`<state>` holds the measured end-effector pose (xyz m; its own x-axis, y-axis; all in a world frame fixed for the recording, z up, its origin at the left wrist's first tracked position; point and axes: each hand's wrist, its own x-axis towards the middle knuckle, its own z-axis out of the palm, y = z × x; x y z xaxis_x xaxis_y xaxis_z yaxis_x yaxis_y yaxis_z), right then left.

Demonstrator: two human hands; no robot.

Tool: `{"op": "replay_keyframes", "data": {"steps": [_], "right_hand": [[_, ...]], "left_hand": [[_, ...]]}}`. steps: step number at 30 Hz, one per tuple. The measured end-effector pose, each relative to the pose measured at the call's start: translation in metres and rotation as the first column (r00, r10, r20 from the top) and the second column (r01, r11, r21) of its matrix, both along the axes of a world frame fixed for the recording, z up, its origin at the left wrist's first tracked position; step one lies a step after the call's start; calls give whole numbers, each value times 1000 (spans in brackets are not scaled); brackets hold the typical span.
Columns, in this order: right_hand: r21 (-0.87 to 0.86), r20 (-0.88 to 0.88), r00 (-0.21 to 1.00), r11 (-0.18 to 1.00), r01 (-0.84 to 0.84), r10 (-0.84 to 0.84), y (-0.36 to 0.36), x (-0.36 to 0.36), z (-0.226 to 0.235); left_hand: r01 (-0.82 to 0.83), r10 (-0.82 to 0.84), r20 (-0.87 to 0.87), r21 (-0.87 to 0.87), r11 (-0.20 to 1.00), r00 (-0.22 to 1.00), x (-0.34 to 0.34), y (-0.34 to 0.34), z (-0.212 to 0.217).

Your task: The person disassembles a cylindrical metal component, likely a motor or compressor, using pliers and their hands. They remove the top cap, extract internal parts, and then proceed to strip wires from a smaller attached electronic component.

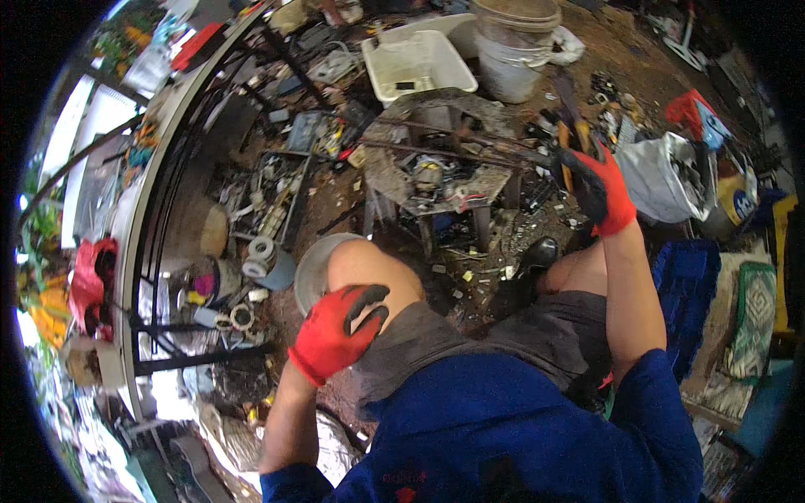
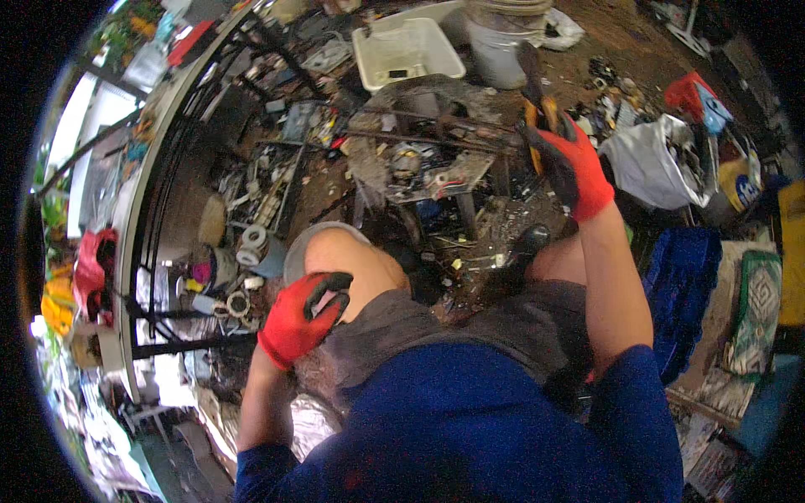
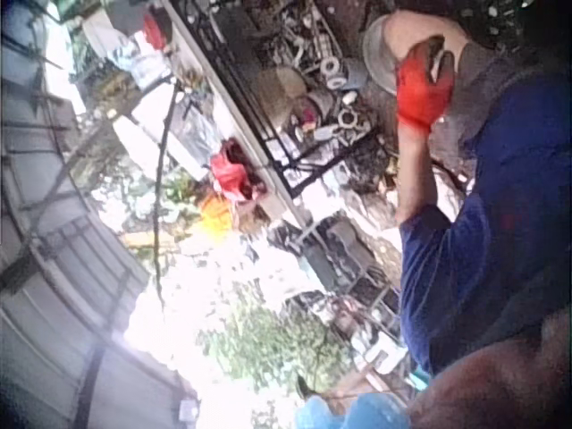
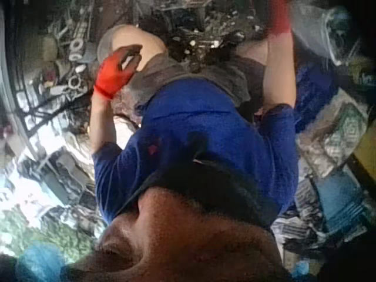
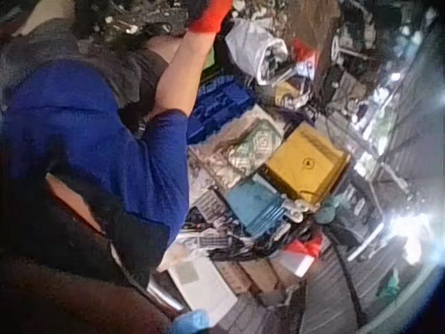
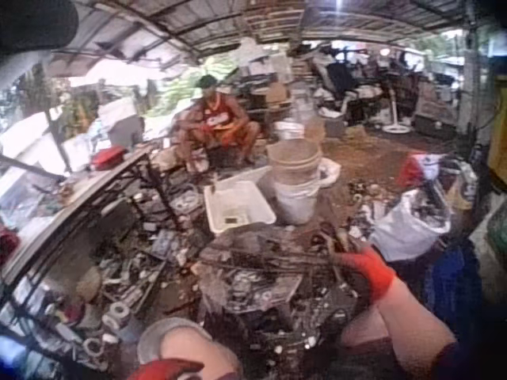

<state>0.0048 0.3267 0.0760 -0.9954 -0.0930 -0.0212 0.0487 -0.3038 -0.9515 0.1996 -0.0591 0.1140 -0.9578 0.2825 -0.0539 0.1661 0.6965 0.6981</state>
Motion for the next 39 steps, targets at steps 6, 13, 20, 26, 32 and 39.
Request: {"op": "replay_keyframes", "data": {"steps": [6, 13, 20, 26, 32, 39], "right_hand": [[370, -84, 982, 909, 190, -171, 50, -49, -84], [742, -160, 987, 662, 107, 20, -6, -9, -68], [980, 71, 989, 177, -94, 130, -23, -24, -98], [998, -63, 969, -10, 67, 241, -28, -42, -137], [1000, -13, 982, 6, 12, 187, -32, -51, -147], [997, 52, 973, 51, -64, 223, -38, -52, -155]], "left_hand": [[-204, 71, -375, -326, 923, 924, -154, 51, -61], [-235, 231, 55, 94, 967, 971, -265, 48, -160], [-270, 307, 38, -384, 883, 951, -251, 86, -141], [-225, 232, -6, -273, 935, 973, -264, 67, -167], [-135, 192, 174, -292, 947, 966, -272, 68, -169], [-257, 292, 114, -248, 934, 950, -251, 72, -162]]}}
